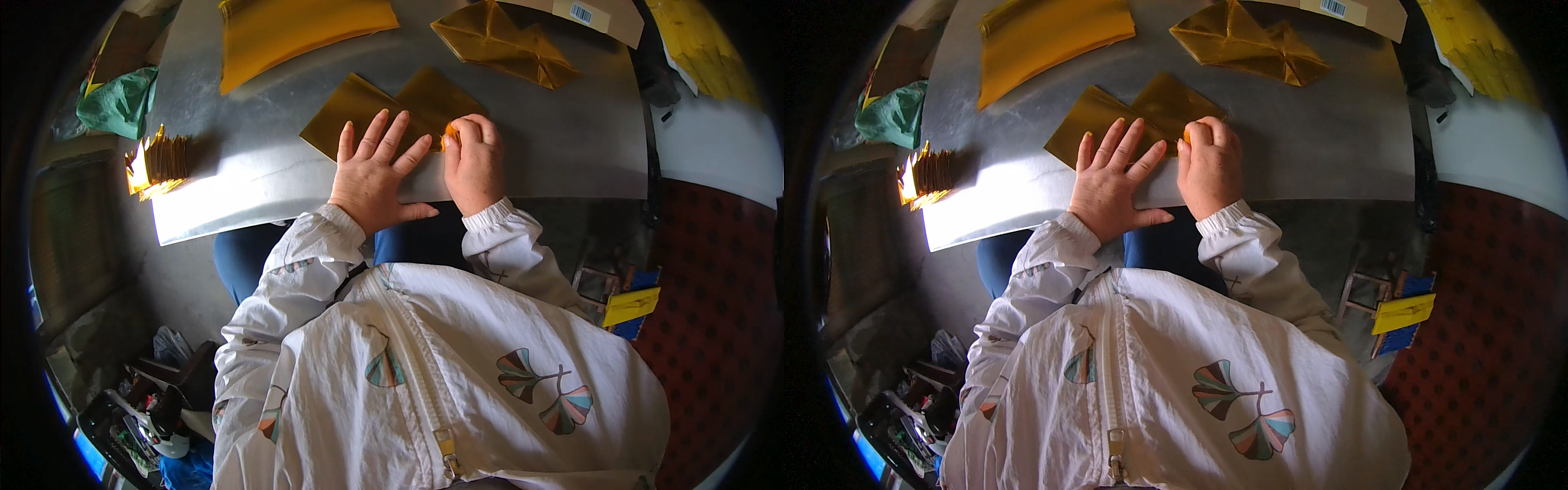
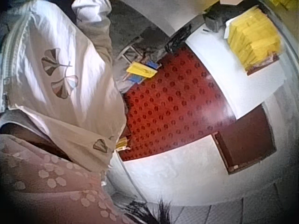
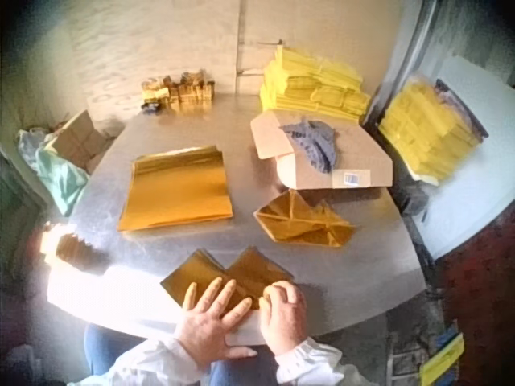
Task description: The person folds gold-colored paper sheets by hand into pyramid-shaped objects on a metal table. The person repeatedly folds the paper, creases the edges, and places the finished pyramids on the table.
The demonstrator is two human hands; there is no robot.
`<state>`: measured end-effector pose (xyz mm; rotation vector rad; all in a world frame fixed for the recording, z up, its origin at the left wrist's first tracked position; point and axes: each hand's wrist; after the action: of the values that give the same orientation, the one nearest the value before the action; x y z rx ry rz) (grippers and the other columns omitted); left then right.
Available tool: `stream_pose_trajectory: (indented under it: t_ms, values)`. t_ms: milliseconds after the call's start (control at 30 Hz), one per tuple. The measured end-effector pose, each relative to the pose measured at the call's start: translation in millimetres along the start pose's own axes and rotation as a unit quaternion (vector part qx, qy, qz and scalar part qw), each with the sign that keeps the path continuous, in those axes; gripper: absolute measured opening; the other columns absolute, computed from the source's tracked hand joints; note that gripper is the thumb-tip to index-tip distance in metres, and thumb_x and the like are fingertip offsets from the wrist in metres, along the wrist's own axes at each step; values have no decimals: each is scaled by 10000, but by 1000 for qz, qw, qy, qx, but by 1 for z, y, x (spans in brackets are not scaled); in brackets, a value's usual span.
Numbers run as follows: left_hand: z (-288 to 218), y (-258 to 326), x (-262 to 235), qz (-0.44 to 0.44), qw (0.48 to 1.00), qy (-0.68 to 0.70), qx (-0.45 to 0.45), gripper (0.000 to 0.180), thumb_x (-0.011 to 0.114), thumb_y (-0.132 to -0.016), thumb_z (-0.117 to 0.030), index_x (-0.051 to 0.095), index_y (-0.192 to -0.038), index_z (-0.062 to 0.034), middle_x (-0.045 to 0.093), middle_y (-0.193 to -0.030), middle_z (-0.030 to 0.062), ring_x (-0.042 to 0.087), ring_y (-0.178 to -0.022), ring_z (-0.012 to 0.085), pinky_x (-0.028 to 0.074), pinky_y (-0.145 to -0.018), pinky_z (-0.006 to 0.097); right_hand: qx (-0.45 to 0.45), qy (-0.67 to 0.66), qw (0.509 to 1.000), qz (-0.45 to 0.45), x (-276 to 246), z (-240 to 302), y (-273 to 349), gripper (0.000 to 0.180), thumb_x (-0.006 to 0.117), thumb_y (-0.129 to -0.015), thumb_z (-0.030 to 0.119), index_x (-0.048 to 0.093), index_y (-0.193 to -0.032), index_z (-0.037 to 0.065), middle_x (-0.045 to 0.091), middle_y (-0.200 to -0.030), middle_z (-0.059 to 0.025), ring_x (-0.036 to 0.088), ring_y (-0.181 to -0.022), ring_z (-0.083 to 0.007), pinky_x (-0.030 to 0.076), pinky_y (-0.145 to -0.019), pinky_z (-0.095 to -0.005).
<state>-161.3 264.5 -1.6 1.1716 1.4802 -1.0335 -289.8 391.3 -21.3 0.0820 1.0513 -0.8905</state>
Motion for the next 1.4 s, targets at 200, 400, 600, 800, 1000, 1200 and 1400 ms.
stream_pose_trajectory:
  t_ms: [200,400,600,800,1000,1200,1400]
  values:
    - [23,24,-1,-3,999,-30,10,930,471,-737,-831,403,-1458,-249,315,-1552,74,266,-1443,278,175,-1164,537,12,2,1000,10,2,1,0,233,648,-863,95,600,-1081,31,557,-1161,-152,545,-1063,-354,456,-933,-434]
    - [42,62,-8,-8,998,-52,-20,847,525,-778,-737,426,-1446,-226,328,-1547,37,285,-1433,231,197,-1157,527,19,5,1000,12,4,0,0,212,625,-883,92,598,-1085,35,553,-1173,-152,544,-1063,-348,464,-932,-422]
    - [44,75,-8,-1,995,-80,-52,831,442,-813,-748,393,-1468,-240,307,-1560,24,266,-1445,234,181,-1167,533,12,0,1000,19,3,-4,0,188,610,-886,71,603,-1071,40,566,-1161,-152,555,-1046,-349,468,-927,-422]
    - [43,73,-8,27,993,-101,-64,856,384,-810,-780,372,-1481,-250,276,-1575,14,238,-1458,239,150,-1181,535,-15,-27,999,27,2,-17,-1,207,593,-859,17,612,-1065,31,582,-1146,-150,569,-1041,-334,477,-914,-409]
    - [42,73,-11,-14,995,-86,-48,808,531,-809,-694,400,-1463,-238,328,-1551,7,273,-1441,224,158,-1173,535,-133,62,989,4,-15,-6,9,363,586,-832,52,614,-1193,49,546,-1315,-138,589,-1028,-297,394,-1001,-472]
    - [43,79,-12,-41,996,-72,-38,718,702,-777,-499,479,-1386,-192,442,-1465,41,334,-1412,224,178,-1173,514,-185,77,972,119,0,26,36,622,645,-862,397,509,-1339,20,444,-1442,-178,573,-1117,-305,272,-1121,-478]
    - [32,103,-5,-111,989,-79,-48,509,737,-744,-264,601,-1218,-136,560,-1302,42,423,-1350,192,243,-1158,484,-266,-6,961,70,8,24,57,390,706,-825,195,609,-1173,48,577,-1263,-113,628,-974,-274,384,-1032,-415]
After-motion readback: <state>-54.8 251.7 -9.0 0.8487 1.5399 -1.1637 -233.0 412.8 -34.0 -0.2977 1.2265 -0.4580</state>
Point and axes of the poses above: each hand's wrist, its own y-axis away from the middle knuckle, its own x-axis out of the palm, z = x × y
